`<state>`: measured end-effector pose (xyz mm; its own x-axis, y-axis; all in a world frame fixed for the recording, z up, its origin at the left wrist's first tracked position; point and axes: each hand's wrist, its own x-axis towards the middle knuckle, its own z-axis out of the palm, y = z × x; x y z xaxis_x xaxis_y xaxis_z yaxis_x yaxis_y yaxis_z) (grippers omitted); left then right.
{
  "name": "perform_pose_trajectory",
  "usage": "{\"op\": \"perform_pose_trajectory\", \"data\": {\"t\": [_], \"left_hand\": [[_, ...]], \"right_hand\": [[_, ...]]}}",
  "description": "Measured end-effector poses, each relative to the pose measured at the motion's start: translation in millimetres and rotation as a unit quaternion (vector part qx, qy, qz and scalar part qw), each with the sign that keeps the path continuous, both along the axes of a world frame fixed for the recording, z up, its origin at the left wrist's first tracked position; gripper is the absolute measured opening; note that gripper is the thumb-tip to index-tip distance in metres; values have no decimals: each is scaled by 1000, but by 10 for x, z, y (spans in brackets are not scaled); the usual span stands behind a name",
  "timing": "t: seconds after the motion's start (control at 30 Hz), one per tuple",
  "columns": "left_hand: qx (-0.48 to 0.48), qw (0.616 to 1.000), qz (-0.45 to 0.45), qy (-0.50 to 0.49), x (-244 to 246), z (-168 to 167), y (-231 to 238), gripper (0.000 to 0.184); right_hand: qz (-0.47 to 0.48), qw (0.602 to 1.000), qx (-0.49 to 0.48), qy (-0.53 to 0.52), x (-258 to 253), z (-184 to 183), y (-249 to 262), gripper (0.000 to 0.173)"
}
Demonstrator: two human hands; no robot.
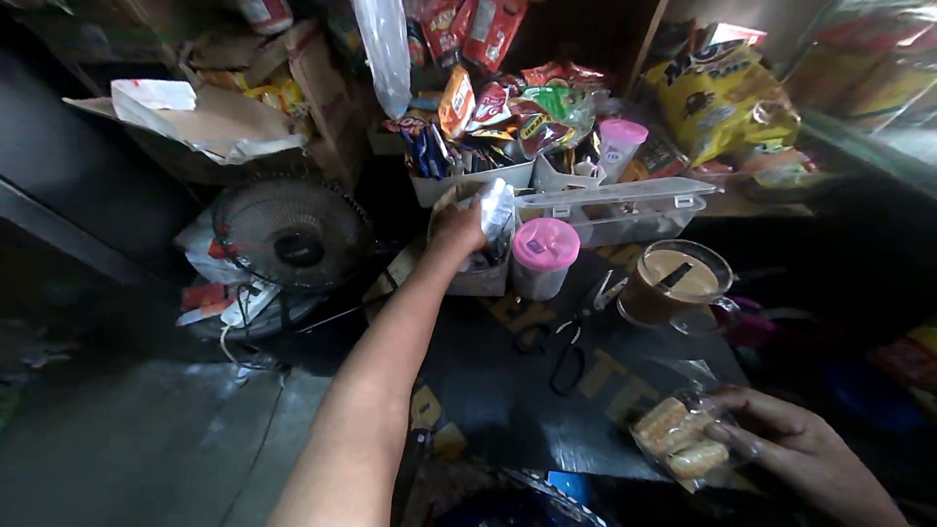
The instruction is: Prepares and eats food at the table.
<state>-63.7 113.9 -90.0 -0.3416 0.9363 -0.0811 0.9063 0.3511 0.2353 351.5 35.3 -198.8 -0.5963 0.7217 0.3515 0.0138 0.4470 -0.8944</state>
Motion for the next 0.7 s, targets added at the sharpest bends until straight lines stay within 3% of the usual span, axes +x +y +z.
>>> {"op": "perform_pose_trajectory", "data": {"t": [0.13, 0.3, 0.5, 0.63, 0.7], "left_hand": [[33, 999, -15, -35, -129, -57, 46, 96], [19, 999, 26, -24, -27, -10, 66, 80], [12, 998, 53, -39, -55, 2, 187, 101], [-43, 996, 44, -68, -56, 132, 209, 76], [-55, 994, 46, -82, -50, 152, 224, 75]], "right_hand": [[-15, 1000, 16, 0, 15, -58, 8, 15], [-17, 1000, 10, 15, -16, -47, 1, 14], [-15, 1000, 2, 15, -21, -37, 5, 13], [-6, 1000, 5, 18, -25, -48, 25, 13], [-7, 1000, 1, 15, -30, -36, 23, 13]]}}
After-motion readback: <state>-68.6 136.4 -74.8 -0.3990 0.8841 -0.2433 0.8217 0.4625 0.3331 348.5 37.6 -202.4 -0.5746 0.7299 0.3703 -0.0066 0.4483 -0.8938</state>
